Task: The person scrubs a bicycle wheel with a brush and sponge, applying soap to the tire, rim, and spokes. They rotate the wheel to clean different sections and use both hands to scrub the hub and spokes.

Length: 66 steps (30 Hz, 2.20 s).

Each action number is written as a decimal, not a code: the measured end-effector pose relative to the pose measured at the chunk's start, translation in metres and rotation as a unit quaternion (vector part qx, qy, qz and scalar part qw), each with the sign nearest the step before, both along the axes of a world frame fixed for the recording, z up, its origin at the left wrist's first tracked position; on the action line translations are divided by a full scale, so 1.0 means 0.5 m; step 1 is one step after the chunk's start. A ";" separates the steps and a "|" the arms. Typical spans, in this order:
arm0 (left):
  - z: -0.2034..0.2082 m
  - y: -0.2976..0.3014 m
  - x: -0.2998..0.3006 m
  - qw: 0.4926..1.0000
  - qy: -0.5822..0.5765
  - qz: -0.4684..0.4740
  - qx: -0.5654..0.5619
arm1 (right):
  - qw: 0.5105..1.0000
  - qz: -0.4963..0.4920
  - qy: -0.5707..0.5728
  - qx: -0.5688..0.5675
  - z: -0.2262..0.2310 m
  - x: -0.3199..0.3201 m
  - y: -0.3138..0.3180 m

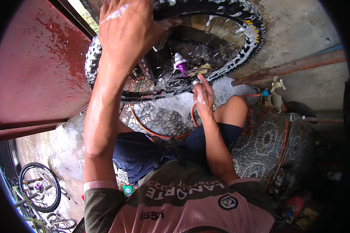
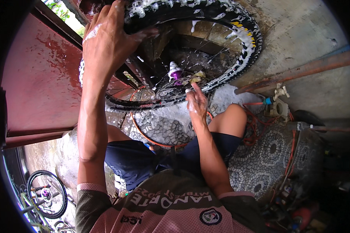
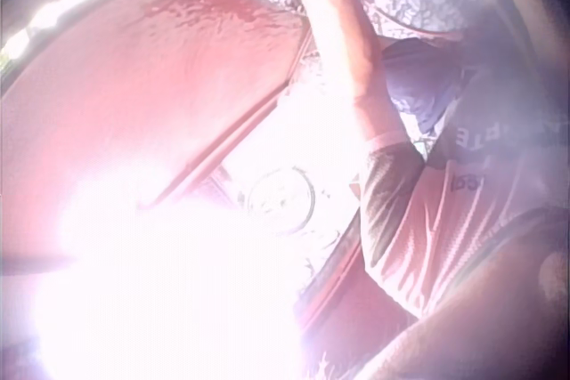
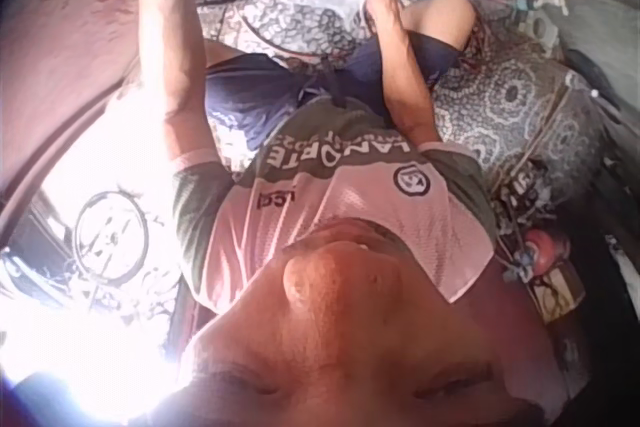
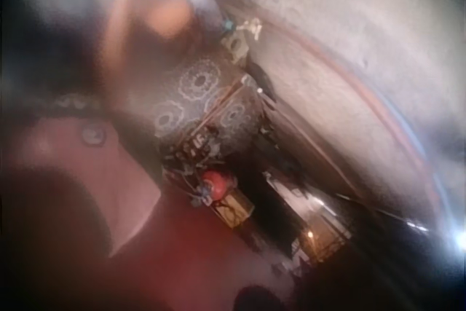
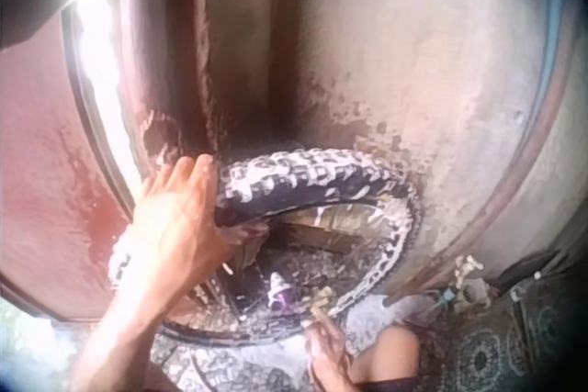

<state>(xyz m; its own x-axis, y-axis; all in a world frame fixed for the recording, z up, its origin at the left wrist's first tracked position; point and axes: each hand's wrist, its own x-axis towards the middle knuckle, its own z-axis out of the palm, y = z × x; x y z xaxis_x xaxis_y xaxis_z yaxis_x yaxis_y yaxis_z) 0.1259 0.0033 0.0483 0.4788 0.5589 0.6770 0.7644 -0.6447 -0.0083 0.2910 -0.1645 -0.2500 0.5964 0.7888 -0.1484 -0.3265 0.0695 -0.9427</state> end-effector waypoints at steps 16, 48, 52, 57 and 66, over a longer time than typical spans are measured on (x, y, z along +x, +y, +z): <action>-0.039 -0.060 -0.010 0.981 -0.090 -0.102 0.136 | 0.942 0.000 -0.335 -0.011 0.074 0.120 -0.055; -0.456 -0.136 -0.032 0.787 -0.319 -0.168 -0.500 | 0.887 0.374 -0.257 0.088 0.362 0.115 0.122; -0.448 -0.152 -0.032 0.681 -0.490 -0.186 -0.511 | 0.805 0.373 -0.460 0.030 0.314 0.105 0.126; -0.439 -0.160 -0.022 0.789 -0.422 -0.127 -0.427 | 0.653 0.298 -0.684 -0.127 0.355 0.073 0.104; -0.404 -0.159 -0.003 0.837 -0.318 -0.180 -0.407 | 0.732 0.279 -0.620 -0.044 0.311 0.118 0.115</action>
